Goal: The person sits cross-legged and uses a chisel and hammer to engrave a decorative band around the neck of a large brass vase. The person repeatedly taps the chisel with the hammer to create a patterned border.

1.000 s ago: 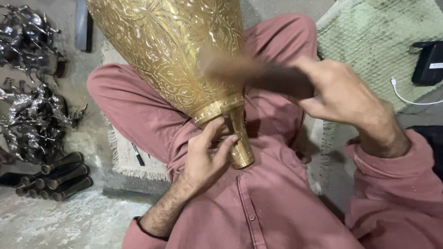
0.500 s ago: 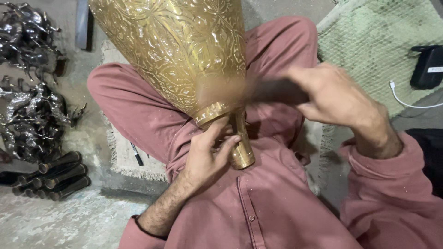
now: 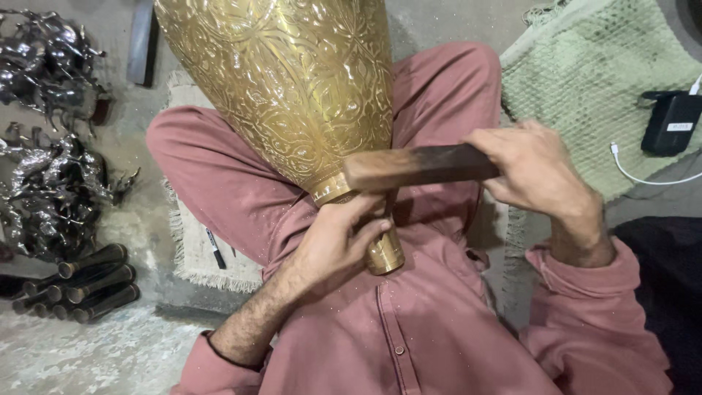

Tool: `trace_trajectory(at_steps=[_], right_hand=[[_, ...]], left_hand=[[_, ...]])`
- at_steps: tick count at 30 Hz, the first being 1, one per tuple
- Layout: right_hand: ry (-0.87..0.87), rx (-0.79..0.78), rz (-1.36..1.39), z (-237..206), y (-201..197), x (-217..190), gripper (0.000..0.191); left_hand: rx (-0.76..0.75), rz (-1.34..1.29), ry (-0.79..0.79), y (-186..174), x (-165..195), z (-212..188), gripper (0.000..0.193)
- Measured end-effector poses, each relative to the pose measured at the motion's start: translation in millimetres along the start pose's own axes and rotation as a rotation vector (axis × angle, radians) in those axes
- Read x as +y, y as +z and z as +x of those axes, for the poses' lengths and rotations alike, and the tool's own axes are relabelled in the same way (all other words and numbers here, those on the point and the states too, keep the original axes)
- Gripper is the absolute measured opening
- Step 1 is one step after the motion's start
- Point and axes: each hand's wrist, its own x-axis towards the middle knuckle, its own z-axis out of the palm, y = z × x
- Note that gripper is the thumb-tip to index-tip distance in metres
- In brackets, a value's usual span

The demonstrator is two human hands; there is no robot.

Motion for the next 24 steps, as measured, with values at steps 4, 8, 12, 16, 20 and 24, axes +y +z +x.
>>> trace_trajectory(at_steps=[4,8,12,16,20,24], right_hand=[[0.250,-0.016,0.408,-10.6,10.1,4.8,0.031],[0.356,0.001,0.273,-28.4,19.3,6.9,0.042],[0.305,0.026,0.247,-47.1,25.5,10.2,0.047],[0.406,0.126,0.350,-60.7,29.2,12.6,0.044],[0.431,0.107,0.271,-69.3,33.8,11.4,0.037],[0.773,0.223,0.713,-74.8,40.8,8.6,0.026]], left_hand=[[-0.050,-0.081,0.013,0.2,-3.3,7.2,0.035],[-0.047,-0.002,0.123,-1.0,-9.0,11.5,0.034],[-0.074,0.013,0.207,-1.3,-10.4,14.5,0.040],[-0.136,-0.055,0.151,-2.4,-10.1,16.6,0.040],[-0.181,-0.050,0.163,-2.5,-11.7,19.3,0.039],[-0.200,-0.097,0.152,-1.4,-11.2,18.6,0.039]])
